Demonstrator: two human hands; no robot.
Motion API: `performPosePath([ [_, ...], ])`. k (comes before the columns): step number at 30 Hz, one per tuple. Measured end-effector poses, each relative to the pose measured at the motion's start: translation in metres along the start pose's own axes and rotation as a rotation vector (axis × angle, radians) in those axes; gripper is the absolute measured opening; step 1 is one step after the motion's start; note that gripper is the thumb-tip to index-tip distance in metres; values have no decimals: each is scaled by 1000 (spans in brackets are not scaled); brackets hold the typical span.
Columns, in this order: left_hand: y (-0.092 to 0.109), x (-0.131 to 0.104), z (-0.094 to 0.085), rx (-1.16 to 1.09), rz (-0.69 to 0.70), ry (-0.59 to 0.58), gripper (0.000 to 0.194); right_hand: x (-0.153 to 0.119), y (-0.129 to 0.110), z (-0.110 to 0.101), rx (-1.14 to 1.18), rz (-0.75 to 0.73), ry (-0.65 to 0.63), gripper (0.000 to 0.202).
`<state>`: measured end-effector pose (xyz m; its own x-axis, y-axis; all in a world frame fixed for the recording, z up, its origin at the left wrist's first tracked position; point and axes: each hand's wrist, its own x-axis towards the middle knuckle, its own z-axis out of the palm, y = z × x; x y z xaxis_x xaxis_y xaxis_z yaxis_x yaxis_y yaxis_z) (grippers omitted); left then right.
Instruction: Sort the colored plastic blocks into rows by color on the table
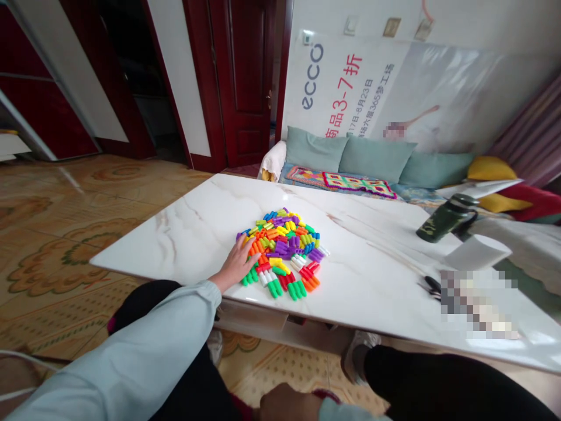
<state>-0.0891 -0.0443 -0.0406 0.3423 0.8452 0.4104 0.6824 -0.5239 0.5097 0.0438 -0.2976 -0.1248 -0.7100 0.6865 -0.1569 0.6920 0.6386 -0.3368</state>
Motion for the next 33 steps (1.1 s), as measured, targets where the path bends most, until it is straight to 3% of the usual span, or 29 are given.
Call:
performPosePath([
  [2, 1, 9, -7, 20, -1, -17, 54, -13, 7, -45, -70, 163, -6, 27],
  [3, 4, 15, -13, 38, 6, -16, 52, -23, 15, -73, -63, 144, 41, 22],
  [4, 7, 21, -19, 58, 22, -12, 51, -35, 26, -103, -19, -3, 84, 17],
  [6, 17, 29, -30, 99, 91, -8, 50, -55, 56, -161, 1, -122, 111, 17],
  [9, 36, 28, -39, 125, 266, -62, 53, -71, 109, -227, 40, 46, 281, 23],
  [11, 51, 19, -36, 107, 385, -128, 60, -71, 143, -250, 93, 234, 463, 28],
  [13, 66, 7, -29, 78, 490, -196, 70, -71, 170, -258, 157, 395, 591, 25],
  [15, 80, -4, -21, 41, 590, -292, 74, -74, 188, -260, 280, 466, 638, 24],
  [20, 91, -15, -4, 16, 669, -481, 64, -90, 201, -263, 380, 526, 704, 22],
  [27, 79, -11, 8, 42, 676, -460, 53, -106, 208, -254, 239, 575, 767, 23],
  [30, 78, -13, 9, 30, 692, -429, 51, -118, 194, -248, 181, 628, 831, 26],
  [33, 77, -14, 11, -36, 715, -385, 50, -135, 173, -257, 117, 681, 845, 31],
])
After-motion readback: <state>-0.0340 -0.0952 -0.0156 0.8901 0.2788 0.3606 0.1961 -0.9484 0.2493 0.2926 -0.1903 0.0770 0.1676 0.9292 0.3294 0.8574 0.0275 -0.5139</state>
